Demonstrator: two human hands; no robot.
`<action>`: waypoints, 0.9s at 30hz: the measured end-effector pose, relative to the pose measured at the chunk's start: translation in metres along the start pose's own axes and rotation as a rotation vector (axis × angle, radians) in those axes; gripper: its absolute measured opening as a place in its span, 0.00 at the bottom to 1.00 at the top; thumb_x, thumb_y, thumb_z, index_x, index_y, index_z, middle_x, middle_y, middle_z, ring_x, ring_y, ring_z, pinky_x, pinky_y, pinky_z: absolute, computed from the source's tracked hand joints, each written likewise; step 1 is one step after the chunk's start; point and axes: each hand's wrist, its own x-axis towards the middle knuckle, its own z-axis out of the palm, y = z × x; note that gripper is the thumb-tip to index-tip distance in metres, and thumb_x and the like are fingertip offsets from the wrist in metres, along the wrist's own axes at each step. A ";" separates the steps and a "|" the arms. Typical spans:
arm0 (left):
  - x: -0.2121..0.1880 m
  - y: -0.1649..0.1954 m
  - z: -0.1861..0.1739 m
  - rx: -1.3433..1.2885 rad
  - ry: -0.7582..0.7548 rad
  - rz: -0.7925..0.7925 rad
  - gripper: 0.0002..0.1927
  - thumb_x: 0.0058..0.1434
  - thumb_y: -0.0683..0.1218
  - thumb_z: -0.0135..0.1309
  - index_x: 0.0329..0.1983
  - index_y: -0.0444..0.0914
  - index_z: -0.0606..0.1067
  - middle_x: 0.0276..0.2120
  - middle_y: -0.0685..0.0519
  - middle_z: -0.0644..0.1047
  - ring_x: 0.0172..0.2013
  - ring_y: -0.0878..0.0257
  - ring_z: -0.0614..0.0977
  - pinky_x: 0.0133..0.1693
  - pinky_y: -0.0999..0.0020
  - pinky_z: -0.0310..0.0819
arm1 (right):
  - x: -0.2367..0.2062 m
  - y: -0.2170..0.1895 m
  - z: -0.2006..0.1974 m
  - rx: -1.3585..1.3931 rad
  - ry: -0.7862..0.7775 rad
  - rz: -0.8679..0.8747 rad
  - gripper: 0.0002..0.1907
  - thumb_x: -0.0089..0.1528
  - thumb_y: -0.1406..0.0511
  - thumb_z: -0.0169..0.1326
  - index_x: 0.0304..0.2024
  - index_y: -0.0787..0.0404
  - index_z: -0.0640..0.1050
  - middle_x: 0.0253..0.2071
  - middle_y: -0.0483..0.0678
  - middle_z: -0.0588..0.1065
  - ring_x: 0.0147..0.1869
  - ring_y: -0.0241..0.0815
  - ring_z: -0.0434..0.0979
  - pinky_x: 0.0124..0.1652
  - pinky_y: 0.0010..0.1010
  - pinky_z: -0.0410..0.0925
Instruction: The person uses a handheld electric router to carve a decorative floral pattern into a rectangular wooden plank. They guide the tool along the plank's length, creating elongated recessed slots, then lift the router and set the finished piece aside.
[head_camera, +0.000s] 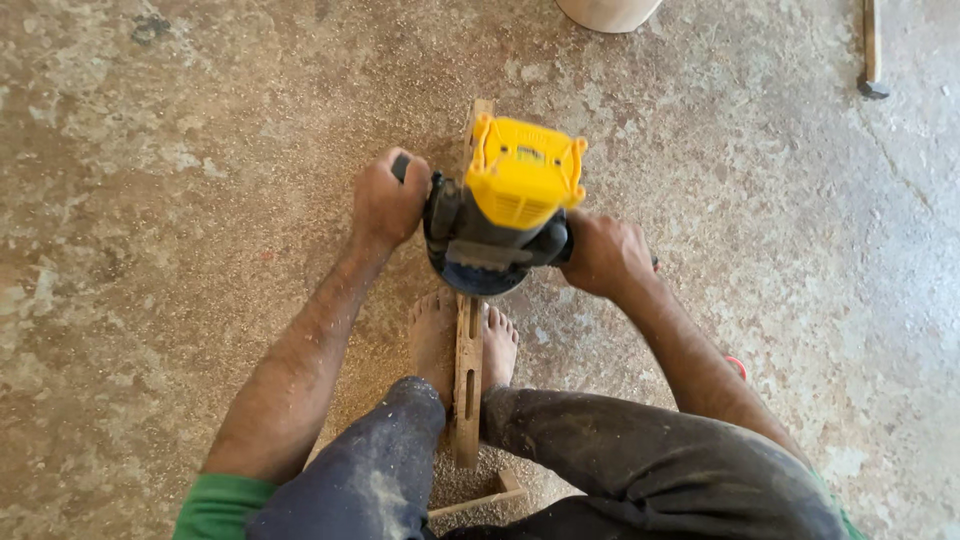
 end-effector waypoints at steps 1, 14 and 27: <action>-0.008 -0.001 0.000 -0.042 -0.013 -0.020 0.17 0.64 0.54 0.44 0.32 0.35 0.74 0.22 0.53 0.74 0.20 0.63 0.73 0.22 0.63 0.70 | -0.001 0.000 0.006 -0.021 -0.001 0.009 0.12 0.65 0.56 0.55 0.42 0.58 0.76 0.25 0.46 0.77 0.21 0.39 0.74 0.23 0.33 0.68; 0.008 -0.003 -0.001 0.023 0.017 0.054 0.18 0.64 0.54 0.46 0.29 0.35 0.74 0.19 0.54 0.75 0.19 0.66 0.75 0.24 0.64 0.70 | 0.003 0.008 0.007 -0.010 0.102 -0.099 0.11 0.58 0.59 0.61 0.39 0.57 0.77 0.23 0.46 0.75 0.21 0.39 0.71 0.23 0.34 0.66; 0.000 -0.011 0.002 -0.028 0.028 0.094 0.16 0.63 0.51 0.46 0.28 0.34 0.73 0.19 0.53 0.74 0.19 0.64 0.75 0.22 0.63 0.71 | 0.006 0.007 0.015 -0.098 -0.074 0.065 0.11 0.66 0.56 0.53 0.41 0.57 0.76 0.23 0.46 0.76 0.20 0.38 0.72 0.21 0.33 0.67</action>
